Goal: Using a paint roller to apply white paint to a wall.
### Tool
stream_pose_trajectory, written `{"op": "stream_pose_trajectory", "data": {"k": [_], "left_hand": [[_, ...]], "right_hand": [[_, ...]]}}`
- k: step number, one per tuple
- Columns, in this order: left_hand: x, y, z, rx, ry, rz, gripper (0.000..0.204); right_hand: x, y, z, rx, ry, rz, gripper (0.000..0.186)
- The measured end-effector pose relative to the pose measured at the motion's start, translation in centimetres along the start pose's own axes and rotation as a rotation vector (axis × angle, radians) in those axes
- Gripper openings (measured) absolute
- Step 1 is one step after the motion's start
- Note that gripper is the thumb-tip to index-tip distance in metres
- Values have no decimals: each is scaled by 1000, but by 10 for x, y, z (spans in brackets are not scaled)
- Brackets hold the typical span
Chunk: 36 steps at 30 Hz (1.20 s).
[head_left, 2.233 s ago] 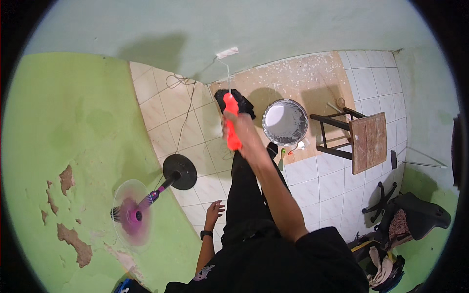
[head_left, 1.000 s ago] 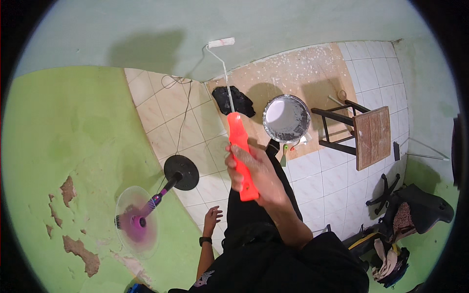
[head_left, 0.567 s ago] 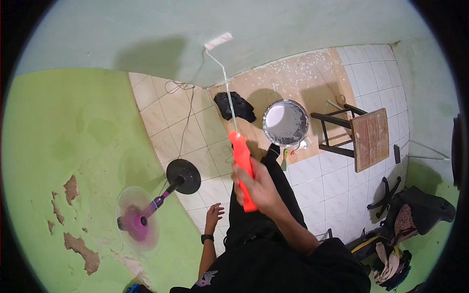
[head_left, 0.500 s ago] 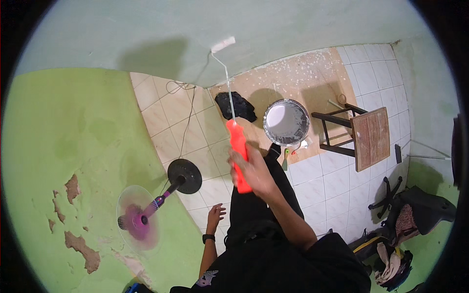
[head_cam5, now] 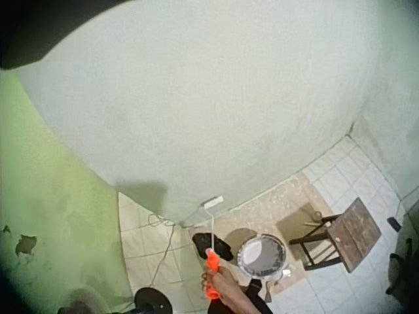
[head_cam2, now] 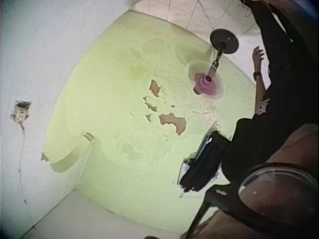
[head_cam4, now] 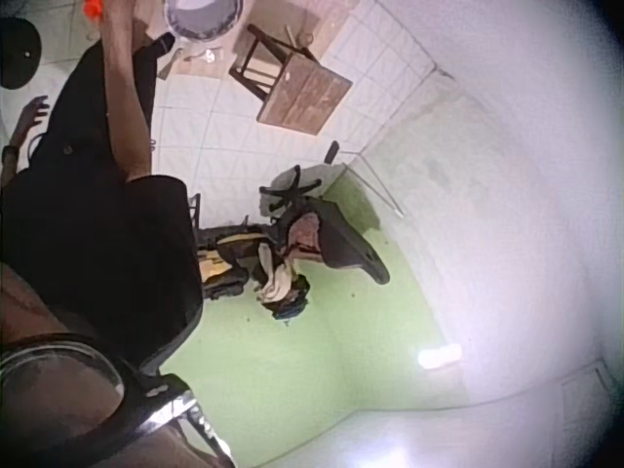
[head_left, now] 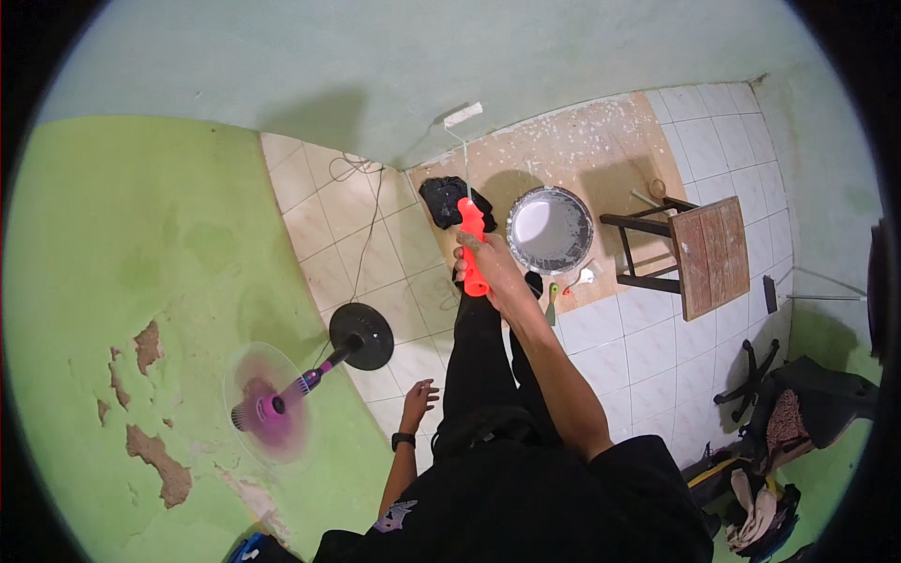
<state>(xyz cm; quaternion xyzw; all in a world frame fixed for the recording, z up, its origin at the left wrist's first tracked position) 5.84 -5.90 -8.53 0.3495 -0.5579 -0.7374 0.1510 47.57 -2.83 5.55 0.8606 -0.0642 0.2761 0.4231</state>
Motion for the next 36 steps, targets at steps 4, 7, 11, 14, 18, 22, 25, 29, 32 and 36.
{"op": "stream_pose_trajectory", "data": {"k": [4, 7, 11, 14, 18, 22, 25, 29, 32, 36], "left_hand": [[-8, 0, -5, 10, 15, -35, 36], [-7, 1, -4, -4, 0, -36, 36], [-2, 3, -8, 32, -16, 21, 38], [11, 2, -4, 46, 23, 16, 39], [45, -3, 22, -62, 70, -49, 38], [22, 6, -1, -31, 98, -14, 39], [28, 6, 0, -26, 118, 0, 39], [46, 4, 5, -58, 159, -19, 40], [66, 0, 5, -60, 166, 27, 39], [108, 5, 21, -87, 196, 120, 38]], "right_hand": [[-9, 30, -18, 66, -5, 7, 18], [-4, 62, -41, 112, -59, -49, 16], [12, 92, -68, 181, -75, -69, 18], [33, 116, -97, 218, -125, -68, 17], [48, 136, -148, 309, -237, -33, 19], [25, 71, -139, 164, -78, 2, 19], [-7, -21, -123, 129, -93, -1, 12], [-50, -151, -92, 92, -58, -7, 10], [-68, -239, -45, 51, -49, -1, 9], [-78, -282, -16, 135, -215, -13, 10]]}}
Point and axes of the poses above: each hand's wrist, its own y-axis away from the middle knuckle, its own z-axis out of the back of the hand, x = y × z, the point moved 7 cm from there along -y, towards the middle knuckle, and after that the axes turned 9 degrees about y, right-handed, at the moved point
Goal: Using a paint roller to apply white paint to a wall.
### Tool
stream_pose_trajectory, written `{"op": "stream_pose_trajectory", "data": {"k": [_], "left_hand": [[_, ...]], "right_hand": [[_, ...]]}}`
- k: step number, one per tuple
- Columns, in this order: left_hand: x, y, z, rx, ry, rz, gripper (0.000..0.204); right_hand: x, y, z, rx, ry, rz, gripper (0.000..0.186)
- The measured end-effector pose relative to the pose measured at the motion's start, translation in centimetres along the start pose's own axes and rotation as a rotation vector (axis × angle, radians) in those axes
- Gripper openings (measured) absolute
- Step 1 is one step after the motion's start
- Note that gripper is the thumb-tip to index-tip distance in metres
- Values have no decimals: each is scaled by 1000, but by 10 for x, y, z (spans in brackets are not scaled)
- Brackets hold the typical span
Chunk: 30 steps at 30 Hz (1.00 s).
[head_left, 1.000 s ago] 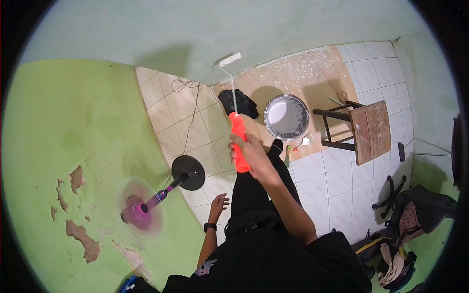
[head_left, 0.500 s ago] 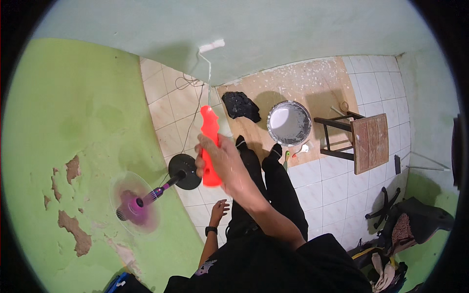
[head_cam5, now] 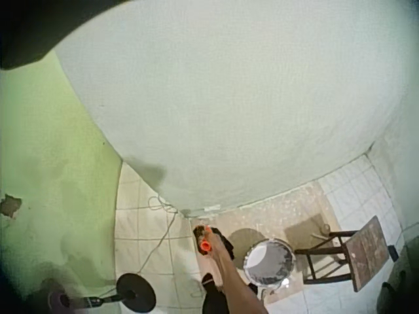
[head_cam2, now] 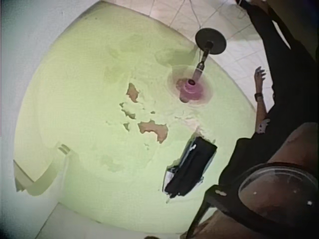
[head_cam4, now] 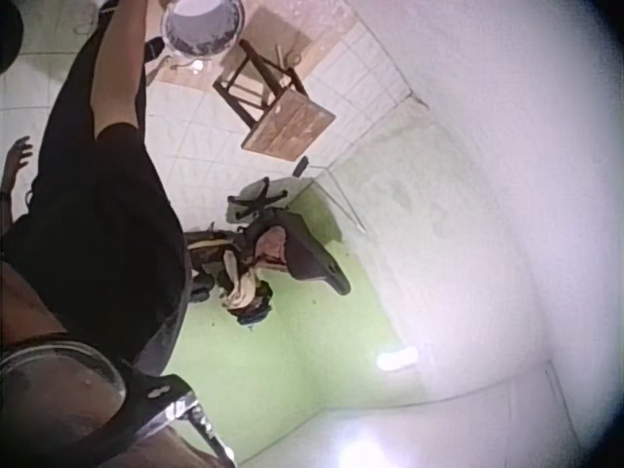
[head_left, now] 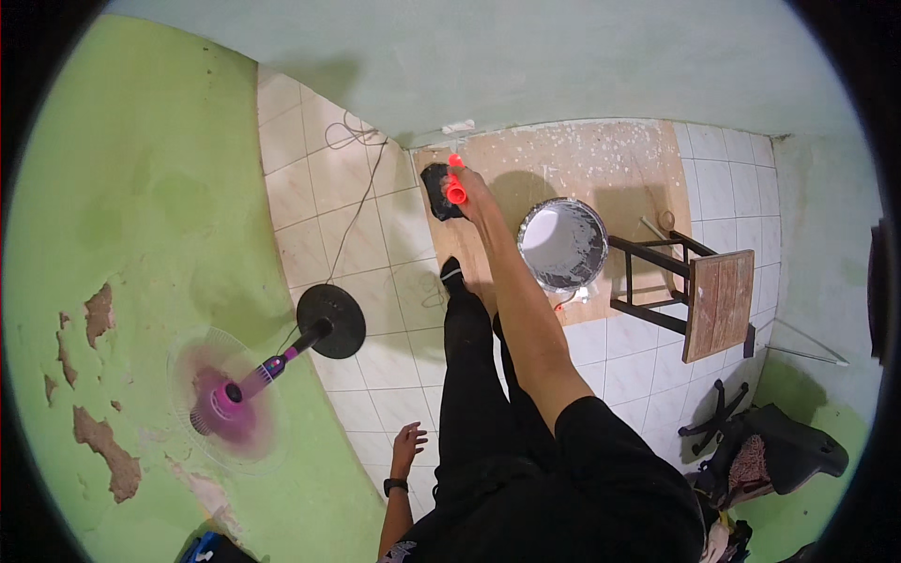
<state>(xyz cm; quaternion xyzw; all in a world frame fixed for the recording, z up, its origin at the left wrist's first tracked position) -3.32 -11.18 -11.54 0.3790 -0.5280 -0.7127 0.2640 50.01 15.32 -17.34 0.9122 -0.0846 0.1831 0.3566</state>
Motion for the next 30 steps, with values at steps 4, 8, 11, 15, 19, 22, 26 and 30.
{"op": "stream_pose_trajectory", "data": {"k": [4, 8, 11, 15, 19, 22, 26, 30], "left_hand": [[18, 7, 14, -7, 11, 37, 37], [11, 6, 18, -1, -18, 69, 39], [-21, -6, 2, 60, -57, 30, 42], [-70, -14, -4, 55, -86, -38, 41], [-110, -12, -7, 56, -114, -159, 38], [-115, -16, -4, 59, -166, -159, 38], [-102, -21, 3, 62, -191, -115, 37], [-83, -5, 32, -8, -209, -6, 38]], "right_hand": [[-10, 45, 2, -53, 282, -25, 11], [20, 188, -73, -81, 238, -32, 18], [50, 258, -113, -68, 94, -29, 20], [54, 258, -117, -17, 4, -33, 19], [32, 170, -61, -23, 155, 64, 15], [14, 65, 1, -87, 205, 59, 13], [8, 2, 88, -125, 96, 61, 14], [8, 76, 80, -120, 373, 1, 14]]}}
Point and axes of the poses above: each hand's wrist, its own y-axis away from the middle knuckle, its own z-axis out of the back of the hand, x = y × z, the point moved 7 cm from there along -y, towards the middle knuckle, and after that the axes turned 9 degrees about y, right-handed, at the moved point
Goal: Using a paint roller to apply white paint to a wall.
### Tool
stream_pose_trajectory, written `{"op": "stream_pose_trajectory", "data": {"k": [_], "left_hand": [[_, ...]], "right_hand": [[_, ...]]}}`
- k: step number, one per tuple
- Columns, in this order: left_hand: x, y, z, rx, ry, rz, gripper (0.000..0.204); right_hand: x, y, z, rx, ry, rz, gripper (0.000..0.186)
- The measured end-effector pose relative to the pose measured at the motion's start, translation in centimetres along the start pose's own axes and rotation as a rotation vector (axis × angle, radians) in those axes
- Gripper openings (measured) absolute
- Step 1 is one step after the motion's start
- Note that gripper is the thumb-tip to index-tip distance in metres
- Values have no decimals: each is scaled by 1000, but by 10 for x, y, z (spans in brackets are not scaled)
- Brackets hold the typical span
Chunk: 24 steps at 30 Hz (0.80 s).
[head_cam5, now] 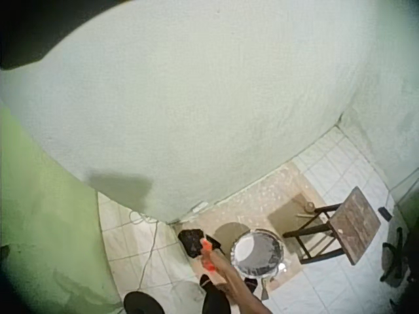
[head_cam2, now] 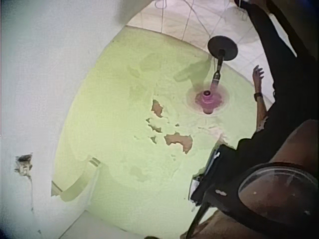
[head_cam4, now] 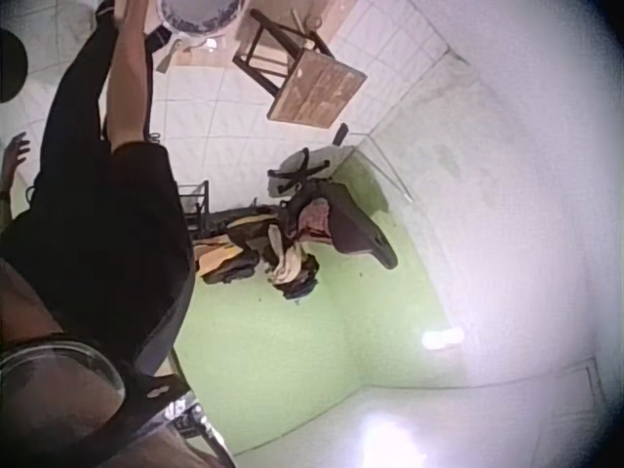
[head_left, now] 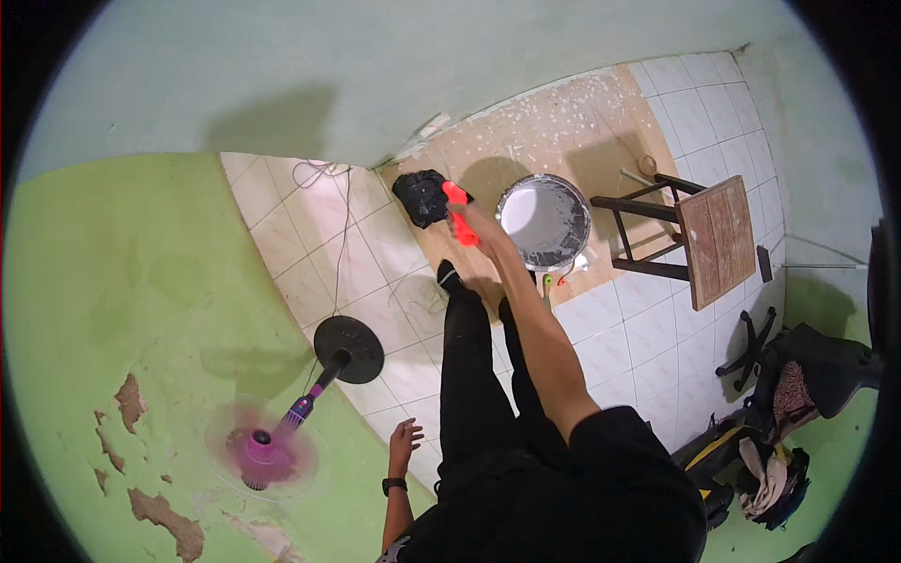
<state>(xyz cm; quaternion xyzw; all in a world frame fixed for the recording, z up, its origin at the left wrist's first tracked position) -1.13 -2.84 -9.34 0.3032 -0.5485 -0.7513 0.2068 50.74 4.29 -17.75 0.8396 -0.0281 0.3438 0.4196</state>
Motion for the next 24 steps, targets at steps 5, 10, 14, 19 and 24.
{"op": "stream_pose_trajectory", "data": {"k": [5, 10, 14, 19, 24], "left_hand": [[3, -10, -14, 57, -32, 32, 38], [-24, -14, -37, 95, -35, -17, 36], [-49, -13, -46, 99, -42, -40, 38], [-57, -11, -41, 67, -37, -48, 37], [-60, -8, -45, 52, -42, -10, 39]], "right_hand": [[42, 113, 26, -113, -18, -62, 14], [68, 128, 47, -108, -72, -7, 15], [85, 128, 52, -91, -79, -8, 15], [92, 115, 51, -76, -65, 1, 16], [92, 87, 61, -79, -89, 5, 14]]}}
Point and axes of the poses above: each hand's wrist, its own y-axis away from the middle knuckle, its own z-axis out of the back of the hand, x = y × z, the point moved 7 cm from there along -y, towards the middle knuckle, and after that the axes turned 9 degrees about y, right-handed, at the moved point
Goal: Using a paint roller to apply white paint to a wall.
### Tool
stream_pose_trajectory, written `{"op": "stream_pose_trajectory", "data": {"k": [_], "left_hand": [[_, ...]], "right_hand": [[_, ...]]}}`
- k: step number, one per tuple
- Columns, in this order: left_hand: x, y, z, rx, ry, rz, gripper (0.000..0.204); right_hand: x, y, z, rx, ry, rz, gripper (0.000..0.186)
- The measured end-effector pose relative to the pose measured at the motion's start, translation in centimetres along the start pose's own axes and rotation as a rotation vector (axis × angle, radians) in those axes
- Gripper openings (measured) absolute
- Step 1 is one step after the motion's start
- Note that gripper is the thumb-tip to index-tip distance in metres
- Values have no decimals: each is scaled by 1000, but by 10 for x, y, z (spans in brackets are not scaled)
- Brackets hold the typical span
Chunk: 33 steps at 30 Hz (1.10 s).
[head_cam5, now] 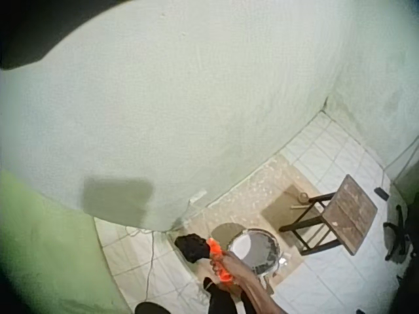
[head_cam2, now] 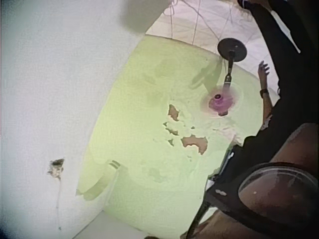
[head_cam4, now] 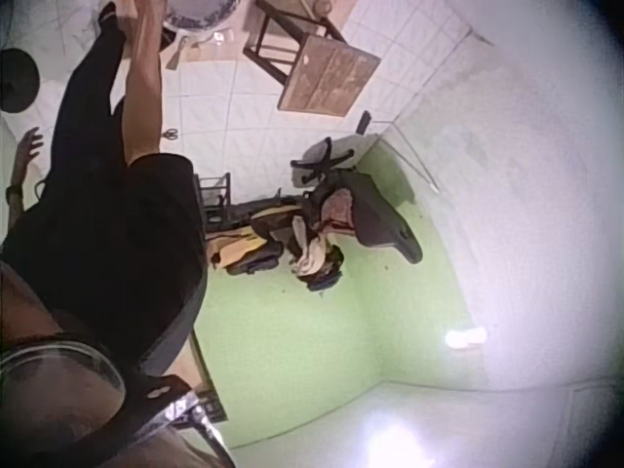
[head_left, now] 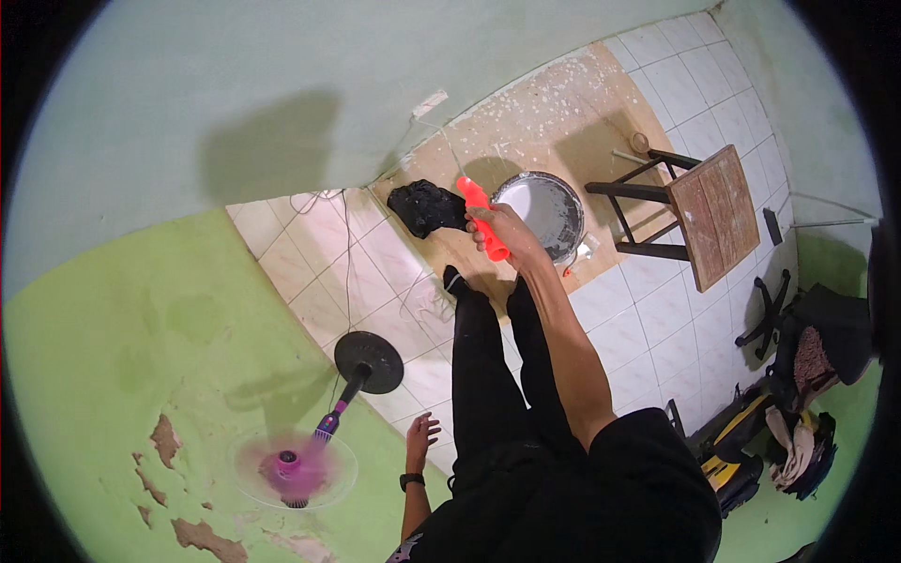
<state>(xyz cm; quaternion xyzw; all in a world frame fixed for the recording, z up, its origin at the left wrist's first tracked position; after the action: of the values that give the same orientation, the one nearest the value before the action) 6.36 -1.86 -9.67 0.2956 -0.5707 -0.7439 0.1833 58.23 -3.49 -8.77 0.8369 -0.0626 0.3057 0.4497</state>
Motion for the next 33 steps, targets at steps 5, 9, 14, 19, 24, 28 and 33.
{"op": "stream_pose_trajectory", "data": {"k": [5, 9, 14, 19, 24, 28, 33], "left_hand": [[-3, 10, 7, -22, 8, -3, 39], [-6, 11, 15, -65, -3, 16, 38], [-8, 2, 3, -46, -23, -16, 38], [11, 3, 9, -74, -9, -13, 39], [45, -2, 15, -77, -22, 57, 36], [57, 2, 15, -80, -18, 114, 35], [56, 4, 20, -95, -7, 94, 35]], "right_hand": [[-5, -36, -2, 32, -90, 9, 13], [-31, -134, 8, 60, -108, 16, 13], [-64, -242, 73, -69, -238, 11, 14], [-106, -266, 92, -25, -253, -20, 15], [-110, -271, 80, 28, -188, -21, 11], [-123, -262, 43, 94, -222, -53, 9], [-152, -257, -18, 145, -230, -55, 12]]}}
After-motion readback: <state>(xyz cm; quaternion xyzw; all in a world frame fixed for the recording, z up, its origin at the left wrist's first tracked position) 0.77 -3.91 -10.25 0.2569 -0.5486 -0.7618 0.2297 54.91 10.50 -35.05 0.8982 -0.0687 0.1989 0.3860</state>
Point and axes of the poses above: each hand's wrist, its own y-axis away from the middle knuckle, its own z-axis out of the back of the hand, x = y × z, the point moved 7 cm from there along -y, towards the middle knuckle, and after that the axes turned 9 degrees about y, right-handed, at the moved point
